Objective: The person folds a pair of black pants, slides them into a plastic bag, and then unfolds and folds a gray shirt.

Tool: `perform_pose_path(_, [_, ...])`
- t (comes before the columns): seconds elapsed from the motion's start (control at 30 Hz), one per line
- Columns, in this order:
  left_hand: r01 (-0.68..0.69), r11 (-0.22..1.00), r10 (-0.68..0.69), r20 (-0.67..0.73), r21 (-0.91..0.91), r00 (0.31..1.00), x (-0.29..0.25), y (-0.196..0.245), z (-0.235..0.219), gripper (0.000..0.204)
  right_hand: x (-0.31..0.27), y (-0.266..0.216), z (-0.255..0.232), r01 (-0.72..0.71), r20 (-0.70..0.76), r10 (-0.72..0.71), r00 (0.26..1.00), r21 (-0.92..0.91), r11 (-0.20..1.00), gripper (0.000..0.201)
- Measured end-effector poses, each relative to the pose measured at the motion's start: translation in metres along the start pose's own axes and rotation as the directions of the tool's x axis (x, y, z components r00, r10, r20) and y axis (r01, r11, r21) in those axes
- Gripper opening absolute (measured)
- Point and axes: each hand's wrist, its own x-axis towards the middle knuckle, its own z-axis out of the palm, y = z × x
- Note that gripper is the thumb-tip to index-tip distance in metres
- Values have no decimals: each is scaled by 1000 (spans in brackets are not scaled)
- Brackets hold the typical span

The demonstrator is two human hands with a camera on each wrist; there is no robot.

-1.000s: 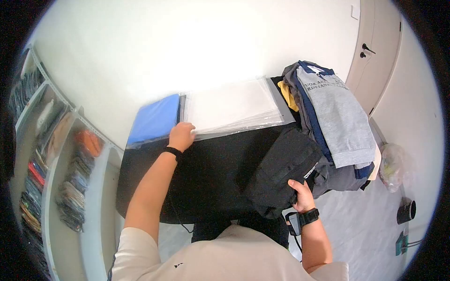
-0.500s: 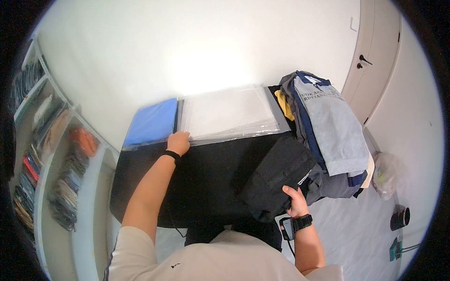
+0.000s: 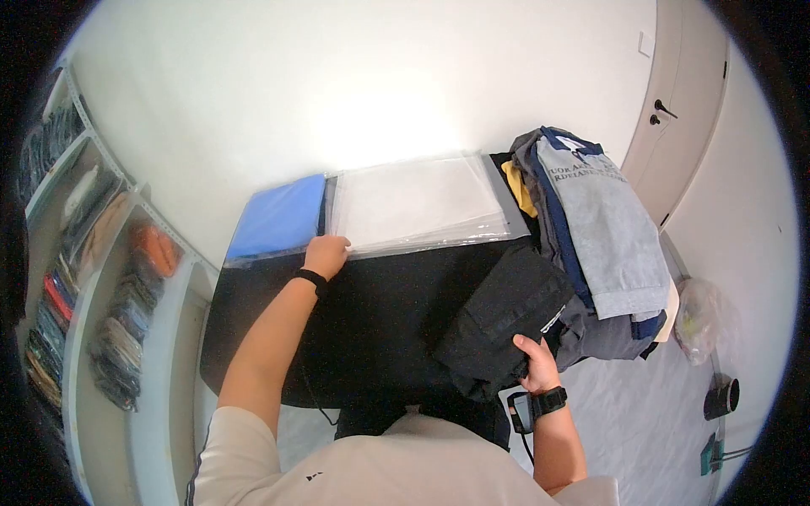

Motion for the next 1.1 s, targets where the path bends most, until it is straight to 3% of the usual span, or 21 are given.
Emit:
perform_pose_path(0.1, [-21,999,21,5,31,1000,3,-2,1,14,2,0,-2,-1,24,1,1000,4,1000,56])
perform_pose_path(0.3, [-73,994,89,-196,87,977,-7,6,4,11,-6,1,-2,-18,37,18,999,5,1000,57])
perform_pose_path(0.37, [-35,997,53,-264,75,963,-12,37,-28,10,-8,1,1,-10,24,10,1000,9,1000,56])
perform_pose_path(0.53, [-171,980,167,-54,-105,985,-36,111,-58,9,-4,2,-3,12,27,-13,1000,19,1000,51])
perform_pose_path(0.6, [-252,946,248,-44,-202,968,-51,137,-57,11,-9,6,-9,11,-37,-7,999,123,992,49])
perform_pose_path(0.67, [-248,648,374,17,-720,927,-60,155,-57,18,-25,-3,4,111,-135,-89,987,160,981,55])
perform_pose_path(0.7, [-224,394,480,-8,-891,877,-65,161,-62,26,-35,-15,11,178,-137,-159,978,138,974,57])
perform_pose_path(0.73, [-80,246,535,67,-966,842,-71,164,-79,31,-43,-25,16,243,-141,-226,964,116,963,58])
perform_pose_path(0.8, [-199,328,534,7,-924,846,-69,151,-77,32,-50,-41,-5,286,-132,-272,953,101,953,59])
perform_pose_path(0.87, [-435,586,503,-114,-683,857,-67,121,-56,36,-62,-53,-14,331,-131,-318,939,84,940,60])
perform_pose_path(0.93, [-330,814,416,82,-478,906,-79,102,-49,47,-73,-66,-12,405,-225,-372,901,122,906,60])
perform_pose_path(1.03, [-320,829,461,237,-459,855,-104,99,-45,54,-78,-66,-11,463,-250,-427,869,105,880,58])
perform_pose_path(1.1, [-351,901,425,358,-254,831,-128,105,-44,61,-79,-67,-13,487,-246,-455,856,83,870,57])
